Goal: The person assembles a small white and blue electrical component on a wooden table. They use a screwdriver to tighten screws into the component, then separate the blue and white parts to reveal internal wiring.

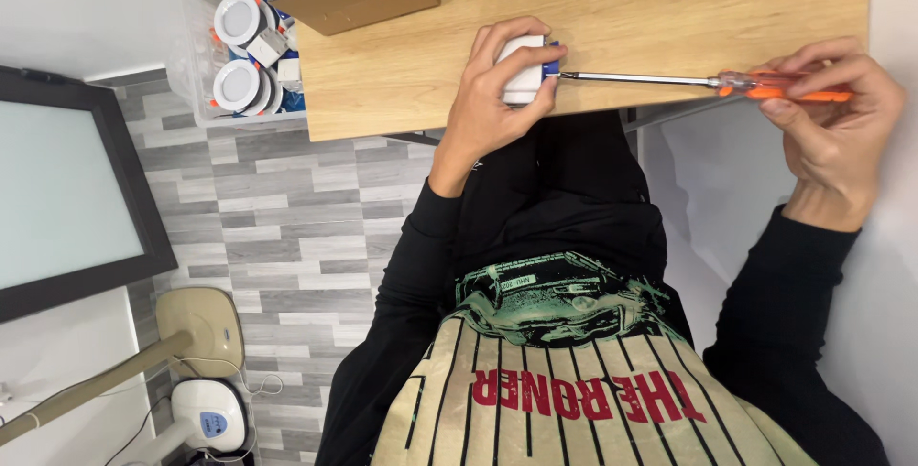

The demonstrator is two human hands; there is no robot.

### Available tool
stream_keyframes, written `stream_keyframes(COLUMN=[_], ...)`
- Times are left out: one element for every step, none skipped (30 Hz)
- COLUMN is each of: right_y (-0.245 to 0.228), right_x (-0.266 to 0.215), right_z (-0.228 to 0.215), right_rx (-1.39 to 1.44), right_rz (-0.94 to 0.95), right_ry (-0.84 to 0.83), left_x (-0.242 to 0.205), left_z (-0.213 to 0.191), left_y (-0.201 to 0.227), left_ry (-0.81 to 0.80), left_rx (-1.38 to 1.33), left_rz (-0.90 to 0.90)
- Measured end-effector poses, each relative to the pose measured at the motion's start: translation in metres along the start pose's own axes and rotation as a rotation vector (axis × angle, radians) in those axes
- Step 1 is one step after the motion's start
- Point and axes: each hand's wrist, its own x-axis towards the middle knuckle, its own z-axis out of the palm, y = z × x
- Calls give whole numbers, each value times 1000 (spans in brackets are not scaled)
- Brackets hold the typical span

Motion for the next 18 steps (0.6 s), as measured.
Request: stream_keyframes(right_y=[1, 2, 1, 1, 2, 5, 7, 9, 7, 4, 2, 8, 13, 19, 24, 28, 33, 36], right_x=[1, 2, 4, 6, 11, 14, 16, 18, 19, 21, 26, 26, 24, 23, 21, 20, 18, 18], right_z=[0, 0, 1, 2, 4, 3, 2, 1, 5, 8, 11, 9, 6, 3, 0, -3, -5, -6], right_rx=[19, 37, 39, 35, 35, 40, 38, 37, 44, 81, 118, 123, 127, 131, 135, 160, 185, 187], right_rz=[4, 8, 7, -4, -18, -23, -24, -24, -28, -38, -53, -63, -37, -10, -5, 14, 30, 33], right_ry=[14, 29, 23, 30, 35, 27, 27, 27, 18, -7, -32, -40, -9, 21, 12, 29, 52, 49], left_x=[1, 2, 2, 1, 1, 1, 0, -1, -3, -4, -2, -1, -1, -2, 1, 4, 8, 13], left_z=[0, -1, 1, 2, 2, 3, 3, 3, 1, -1, -4, -8, -11, -14, -24, -34, -44, -60], left_y=[1, 2, 0, -2, -5, -7, -7, -8, -6, -4, -4, -7, -10, -14, -18, -22, -28, -25], left_ry=[9, 17, 22, 57, 94, 101, 136, 170, 177, 191, 207, 215, 234, 253, 258, 292, 321, 322], left_rx=[0, -1, 2, 8, 20, 28, 18, 9, 19, 7, -3, 7, 11, 16, 20, 89, 156, 158], left_rz=[6, 11, 9, 36, 65, 65, 78, 91, 90, 82, 80, 85, 89, 92, 84, 114, 149, 145])
